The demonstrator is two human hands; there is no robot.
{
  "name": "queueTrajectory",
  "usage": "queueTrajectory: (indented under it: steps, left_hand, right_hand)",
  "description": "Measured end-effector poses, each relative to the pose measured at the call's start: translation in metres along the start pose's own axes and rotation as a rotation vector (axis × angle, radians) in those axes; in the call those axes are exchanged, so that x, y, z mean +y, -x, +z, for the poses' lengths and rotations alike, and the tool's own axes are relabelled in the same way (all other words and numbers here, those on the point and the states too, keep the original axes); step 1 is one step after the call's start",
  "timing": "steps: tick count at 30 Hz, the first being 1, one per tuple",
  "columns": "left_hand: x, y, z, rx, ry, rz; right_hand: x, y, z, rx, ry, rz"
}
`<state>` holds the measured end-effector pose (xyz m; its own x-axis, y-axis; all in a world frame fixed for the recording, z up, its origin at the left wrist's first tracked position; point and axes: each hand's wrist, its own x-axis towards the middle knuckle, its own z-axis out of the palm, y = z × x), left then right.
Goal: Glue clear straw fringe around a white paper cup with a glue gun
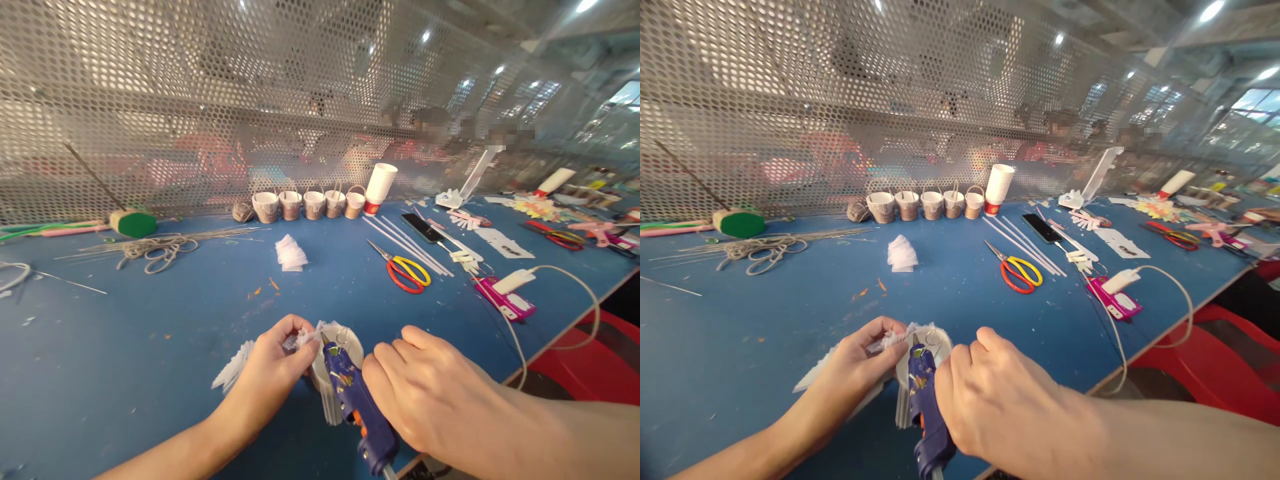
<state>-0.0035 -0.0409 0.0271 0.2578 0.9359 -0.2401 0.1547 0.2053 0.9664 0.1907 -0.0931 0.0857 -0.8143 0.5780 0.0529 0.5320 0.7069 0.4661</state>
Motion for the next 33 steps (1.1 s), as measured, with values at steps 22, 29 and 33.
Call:
queueTrajectory:
  steps: [22, 29, 33]
  left_hand:
    - [-0.001, 0.001, -0.003, -0.010, -0.044, 0.019]
    - [-0.002, 0.000, -0.005, -0.024, -0.052, 0.027]
    - [-0.002, 0.000, -0.004, -0.013, -0.064, 0.056]
  right_hand:
    - [0.009, 0.020, -0.001, 0.079, -0.383, 0.137]
    - [0.026, 0.031, 0.022, 0.244, -0.900, 0.722]
    - [0.037, 0.014, 0.069, 0.211, -1.046, 0.988]
